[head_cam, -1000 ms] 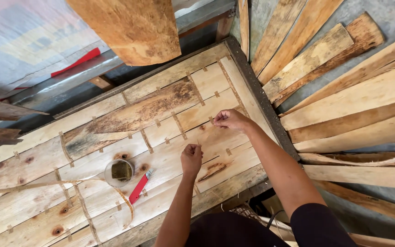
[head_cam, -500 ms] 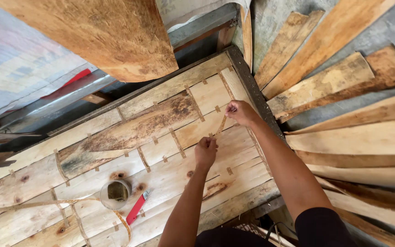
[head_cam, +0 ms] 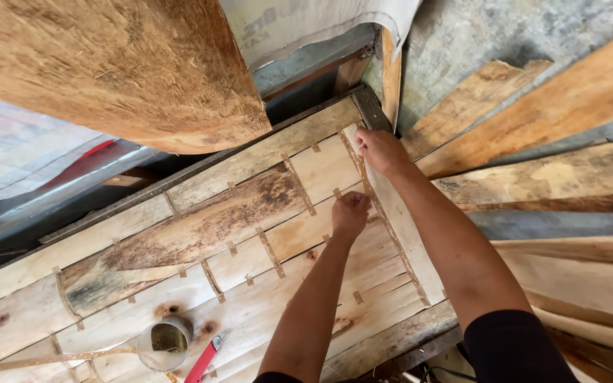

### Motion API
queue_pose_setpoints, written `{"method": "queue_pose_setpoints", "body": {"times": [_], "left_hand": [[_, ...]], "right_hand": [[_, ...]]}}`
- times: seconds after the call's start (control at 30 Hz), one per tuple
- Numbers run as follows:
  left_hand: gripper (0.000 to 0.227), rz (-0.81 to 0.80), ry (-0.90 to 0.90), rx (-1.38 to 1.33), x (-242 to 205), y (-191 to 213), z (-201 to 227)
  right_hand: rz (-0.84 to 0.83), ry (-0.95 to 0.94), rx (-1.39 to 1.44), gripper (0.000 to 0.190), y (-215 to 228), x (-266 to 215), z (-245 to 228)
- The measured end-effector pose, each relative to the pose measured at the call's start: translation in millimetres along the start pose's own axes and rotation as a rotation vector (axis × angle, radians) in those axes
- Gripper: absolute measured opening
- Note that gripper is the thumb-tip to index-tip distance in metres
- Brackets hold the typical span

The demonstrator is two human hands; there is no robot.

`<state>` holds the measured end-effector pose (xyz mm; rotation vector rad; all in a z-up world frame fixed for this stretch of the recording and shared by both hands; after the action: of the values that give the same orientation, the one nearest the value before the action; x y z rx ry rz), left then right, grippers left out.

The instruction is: The recorder is applying thin strips of wood veneer to a panel using adhesive.

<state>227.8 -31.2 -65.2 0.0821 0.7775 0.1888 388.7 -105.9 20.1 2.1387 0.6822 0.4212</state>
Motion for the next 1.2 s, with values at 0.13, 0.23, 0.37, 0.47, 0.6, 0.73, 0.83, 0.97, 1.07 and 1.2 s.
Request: {"method": "queue_pose_setpoints", "body": {"times": [0.13, 0.23, 0.37, 0.47, 0.6, 0.73, 0.83, 0.97, 1.07, 1.2], "left_hand": [[0.023, -0.016, 0.013, -0.003, 31.3, -15.0, 6.7], [0.020, -0.073, 0.052, -0.212, 59.0, -30.9, 0.7], [0.020, -0.063, 0.045, -0.248, 65.5, -32.2, 16.4], [0.020, -0.004, -0.008, -0.142, 67.8, -29.8, 31.1], [0.021, 0.057, 0.048, -0.049, 64.2, -22.8, 46.2], [0.021, -0.010, 0.138, -0.153, 76.0, -28.6, 35.4], [0.023, -0.035, 0.165, -0.236, 88.0, -34.3, 22.3], [0.022, -0.036, 0.128, -0.285, 97.1, -38.5, 17.5], [0.023, -0.014, 0.144, -0.215, 91.3, -34.1, 23.4], [0.027, 0.033, 0.138, -0.111, 86.0, -28.7, 30.0]], "right_hand": [[-0.031, 0.027, -0.044, 0.027, -1.7, 25.1, 8.1], [-0.018, 0.078, -0.085, 0.030, -0.2, 43.1, 10.7], [-0.050, 0.032, -0.164, 0.025, -5.4, 55.0, 23.0], [-0.014, 0.055, -0.143, 0.025, -0.9, 62.6, 21.1], [-0.030, 0.026, -0.126, 0.020, -4.8, 69.8, 26.5], [-0.058, -0.009, -0.153, 0.021, -6.0, 79.0, 28.0], [-0.077, 0.001, -0.177, 0.022, -4.9, 82.0, 20.9], [-0.113, 0.004, -0.205, 0.022, -8.9, 85.9, 24.8], [-0.135, -0.010, -0.208, 0.021, -11.4, 87.6, 26.0], [-0.167, -0.035, -0.223, 0.024, -15.2, 89.4, 26.7]]}}
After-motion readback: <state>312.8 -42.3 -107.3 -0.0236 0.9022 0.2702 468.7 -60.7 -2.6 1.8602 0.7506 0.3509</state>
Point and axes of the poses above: each hand's wrist, its own x-axis towards the middle knuckle, its own y-axis out of the back of the hand, z = x × y, the point moved 10 cm from there along x, towards the middle knuckle, and after that the axes turned 12 degrees about y, right-handed, at the moved point
